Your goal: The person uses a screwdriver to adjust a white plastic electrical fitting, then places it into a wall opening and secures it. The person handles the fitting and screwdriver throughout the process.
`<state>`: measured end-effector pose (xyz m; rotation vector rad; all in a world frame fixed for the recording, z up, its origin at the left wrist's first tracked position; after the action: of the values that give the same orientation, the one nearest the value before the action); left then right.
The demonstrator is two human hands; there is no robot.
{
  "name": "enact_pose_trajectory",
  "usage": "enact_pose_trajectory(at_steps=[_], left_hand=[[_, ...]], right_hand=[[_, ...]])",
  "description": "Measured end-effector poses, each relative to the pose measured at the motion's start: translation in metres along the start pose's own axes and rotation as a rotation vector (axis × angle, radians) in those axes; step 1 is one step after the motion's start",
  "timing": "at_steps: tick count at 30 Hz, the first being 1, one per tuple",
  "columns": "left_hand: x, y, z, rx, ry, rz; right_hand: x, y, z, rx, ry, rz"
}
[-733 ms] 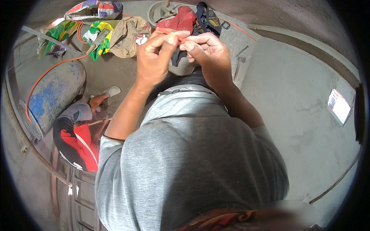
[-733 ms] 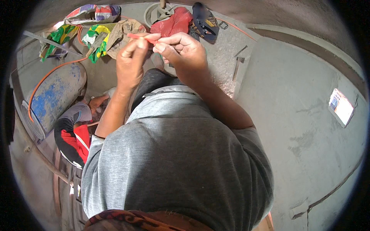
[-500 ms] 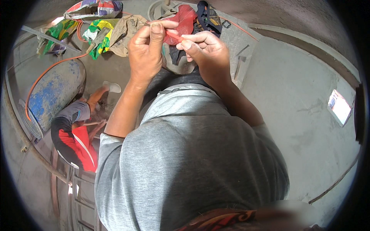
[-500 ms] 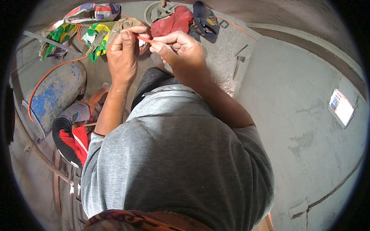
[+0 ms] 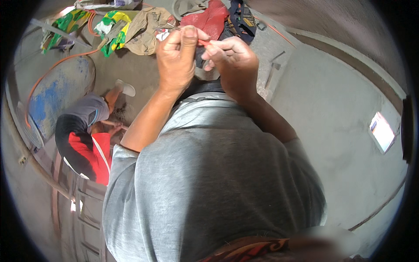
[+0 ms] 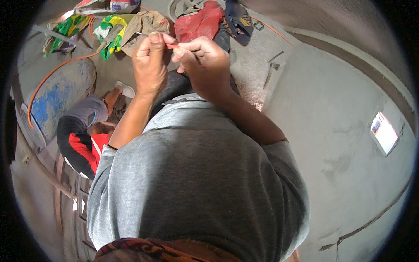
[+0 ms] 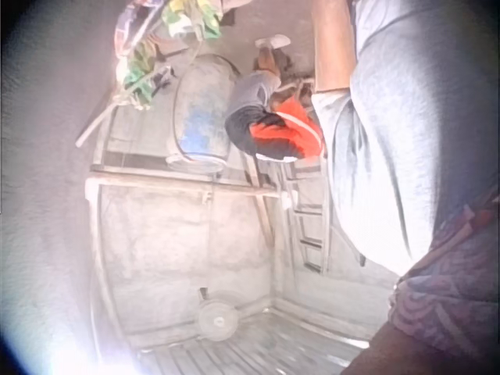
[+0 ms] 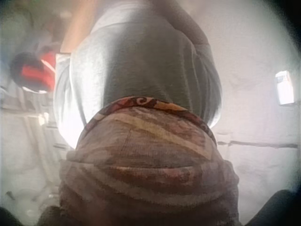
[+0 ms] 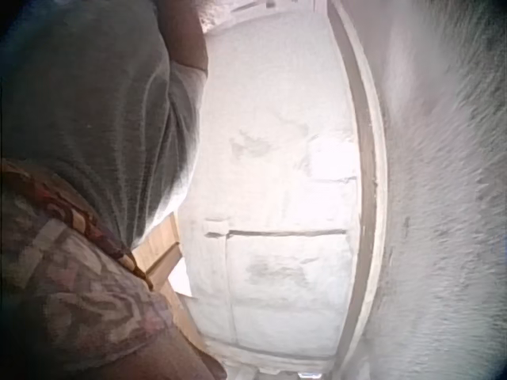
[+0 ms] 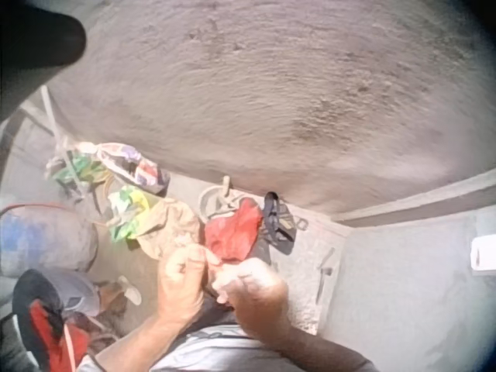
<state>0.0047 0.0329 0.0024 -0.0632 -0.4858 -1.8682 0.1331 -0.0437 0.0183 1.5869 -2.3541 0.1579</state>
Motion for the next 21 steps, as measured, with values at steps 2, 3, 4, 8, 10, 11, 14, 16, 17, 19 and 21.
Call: enact_pose_trajectory(at_steps=[2, 3, 4, 8, 10, 11, 14, 16, 17, 19, 21], left_hand=[[0.0, 0.001, -0.006, 0.024, 0.0, -0.005], [-0.001, 0.003, 0.005, -0.117, 0.129, -0.004], [-0.004, -0.001, -0.002, -0.171, 0.111, -0.035], [-0.009, -0.016, -0.038, -0.389, -0.027, -0.114], [-0.015, -0.028, -0.058, -0.453, 0.068, -0.176], [-0.019, -0.046, -0.076, -0.475, 0.027, -0.131], [-0.043, -0.127, -0.141, -0.713, -0.054, -0.005], [-0.061, -0.185, -0.18, -1.055, -0.065, 0.06], [-0.069, -0.207, -0.2, -1.201, -0.079, 0.074], [-0.087, -0.235, -0.23, -1.377, -0.101, 0.028], [-0.102, -0.249, -0.257, -1.427, -0.116, -0.097]], right_hand=[[-0.002, 0.0, 0.001, -0.032, 0.053, 0.011], [-0.003, 0.002, 0.007, -0.013, 0.09, -0.028], [-0.003, 0.002, 0.016, 0.007, 0.126, -0.067], [-0.009, -0.016, 0.063, 0.227, 0.209, -0.214], [-0.011, -0.023, 0.083, 0.28, 0.324, -0.281], [-0.009, -0.026, 0.091, 0.217, 0.377, -0.26], [0.0, -0.039, 0.128, 0.054, 0.545, -0.204], [0.009, -0.044, 0.147, -0.027, 0.61, -0.19], [0.013, -0.044, 0.154, -0.069, 0.641, -0.172], [0.019, -0.041, 0.171, -0.073, 0.715, -0.172], [0.026, -0.039, 0.186, -0.072, 0.76, -0.151]])
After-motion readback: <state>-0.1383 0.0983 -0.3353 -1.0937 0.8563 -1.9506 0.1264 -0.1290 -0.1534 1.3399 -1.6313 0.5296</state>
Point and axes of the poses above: each hand's wrist, its own x-axis away from the middle knuckle, its own y-axis out of the palm, z = x × y, the point moved 7 cm from there along -x, towards the middle knuckle, and after that the axes turned 8 degrees about x, right-handed, at the moved point
